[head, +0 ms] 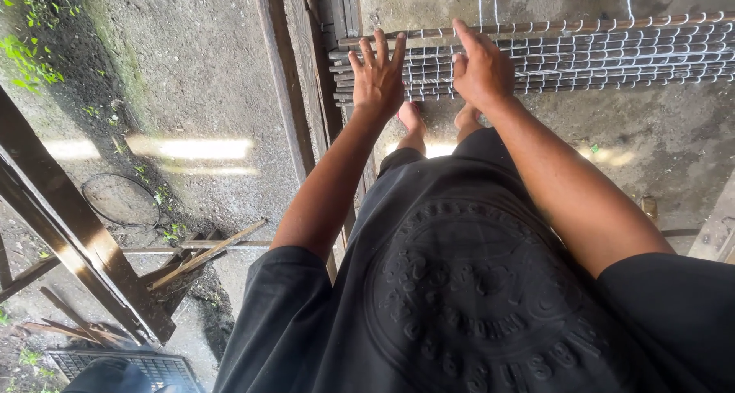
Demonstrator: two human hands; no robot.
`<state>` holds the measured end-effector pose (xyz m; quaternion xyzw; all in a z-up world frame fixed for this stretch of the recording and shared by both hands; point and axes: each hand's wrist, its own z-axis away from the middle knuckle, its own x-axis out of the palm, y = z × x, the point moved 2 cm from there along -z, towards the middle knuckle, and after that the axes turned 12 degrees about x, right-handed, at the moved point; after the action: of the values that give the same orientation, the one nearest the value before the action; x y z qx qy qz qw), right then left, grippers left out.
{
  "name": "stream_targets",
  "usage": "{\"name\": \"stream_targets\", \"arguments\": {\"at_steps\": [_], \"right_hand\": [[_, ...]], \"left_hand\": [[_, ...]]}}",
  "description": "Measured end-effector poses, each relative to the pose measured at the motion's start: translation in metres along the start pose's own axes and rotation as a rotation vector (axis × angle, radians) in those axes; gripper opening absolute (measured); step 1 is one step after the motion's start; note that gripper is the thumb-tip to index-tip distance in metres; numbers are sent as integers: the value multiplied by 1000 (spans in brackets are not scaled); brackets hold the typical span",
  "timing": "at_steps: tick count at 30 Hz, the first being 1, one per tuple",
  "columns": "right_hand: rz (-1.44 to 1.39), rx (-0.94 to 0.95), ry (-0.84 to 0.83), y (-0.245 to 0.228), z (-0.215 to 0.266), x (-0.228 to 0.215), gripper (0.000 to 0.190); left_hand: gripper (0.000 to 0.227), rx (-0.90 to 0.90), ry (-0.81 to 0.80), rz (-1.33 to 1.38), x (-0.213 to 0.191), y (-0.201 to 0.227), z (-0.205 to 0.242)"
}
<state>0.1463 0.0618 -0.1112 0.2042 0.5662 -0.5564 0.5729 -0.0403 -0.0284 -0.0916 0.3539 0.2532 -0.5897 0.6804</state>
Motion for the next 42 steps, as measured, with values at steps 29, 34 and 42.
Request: {"name": "stream_targets", "arguments": {"at_steps": [29, 34, 42], "right_hand": [[-11, 247, -67, 37, 9, -19, 62], [-47, 295, 30, 56, 8, -18, 57], [-46, 299, -19, 56, 7, -32, 59]], "left_hand": [[88, 6, -79, 13, -14, 4, 4], [86, 9, -77, 15, -12, 2, 4], [77, -11, -44, 13, -3, -1, 3]]}}
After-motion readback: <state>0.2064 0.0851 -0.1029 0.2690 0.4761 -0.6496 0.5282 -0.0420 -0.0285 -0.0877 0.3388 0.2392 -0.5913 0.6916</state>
